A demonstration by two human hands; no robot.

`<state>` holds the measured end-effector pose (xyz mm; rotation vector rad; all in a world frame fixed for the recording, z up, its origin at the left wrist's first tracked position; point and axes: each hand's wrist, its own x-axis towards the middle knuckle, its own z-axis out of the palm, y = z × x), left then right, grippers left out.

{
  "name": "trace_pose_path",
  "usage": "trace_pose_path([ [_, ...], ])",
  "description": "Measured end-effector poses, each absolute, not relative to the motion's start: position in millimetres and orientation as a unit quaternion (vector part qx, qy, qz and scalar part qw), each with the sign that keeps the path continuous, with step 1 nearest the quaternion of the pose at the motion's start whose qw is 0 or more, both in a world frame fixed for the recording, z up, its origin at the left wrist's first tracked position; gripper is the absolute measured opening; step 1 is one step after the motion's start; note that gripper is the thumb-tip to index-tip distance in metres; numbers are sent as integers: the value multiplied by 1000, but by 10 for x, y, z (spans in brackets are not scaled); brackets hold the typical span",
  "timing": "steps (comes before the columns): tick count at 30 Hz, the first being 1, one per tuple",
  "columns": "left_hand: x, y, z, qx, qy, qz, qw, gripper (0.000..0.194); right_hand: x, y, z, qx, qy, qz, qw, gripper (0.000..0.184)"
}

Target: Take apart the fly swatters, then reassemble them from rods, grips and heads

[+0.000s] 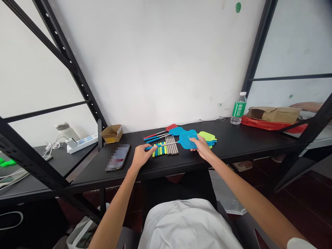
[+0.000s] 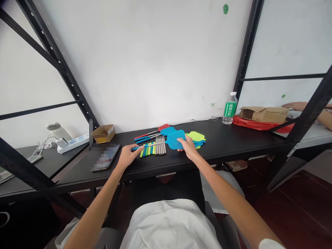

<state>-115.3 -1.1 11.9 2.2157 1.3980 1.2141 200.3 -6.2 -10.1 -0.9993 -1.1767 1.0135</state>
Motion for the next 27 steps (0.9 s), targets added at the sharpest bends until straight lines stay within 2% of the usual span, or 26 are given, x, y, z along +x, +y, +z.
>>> trace_pose_path([
  [18, -1136, -44, 149, 758, 486, 417, 122, 47, 2006, -49, -112, -434, -499, 443, 605, 28],
  [23, -1140, -32, 154, 746, 482, 434, 149, 48, 2005, -56, -73, -417, -419, 468, 657, 53],
  [27, -1146, -26, 147, 721, 497, 454, 167, 52, 2004, -39, -51, -390, -425, 483, 659, 56],
])
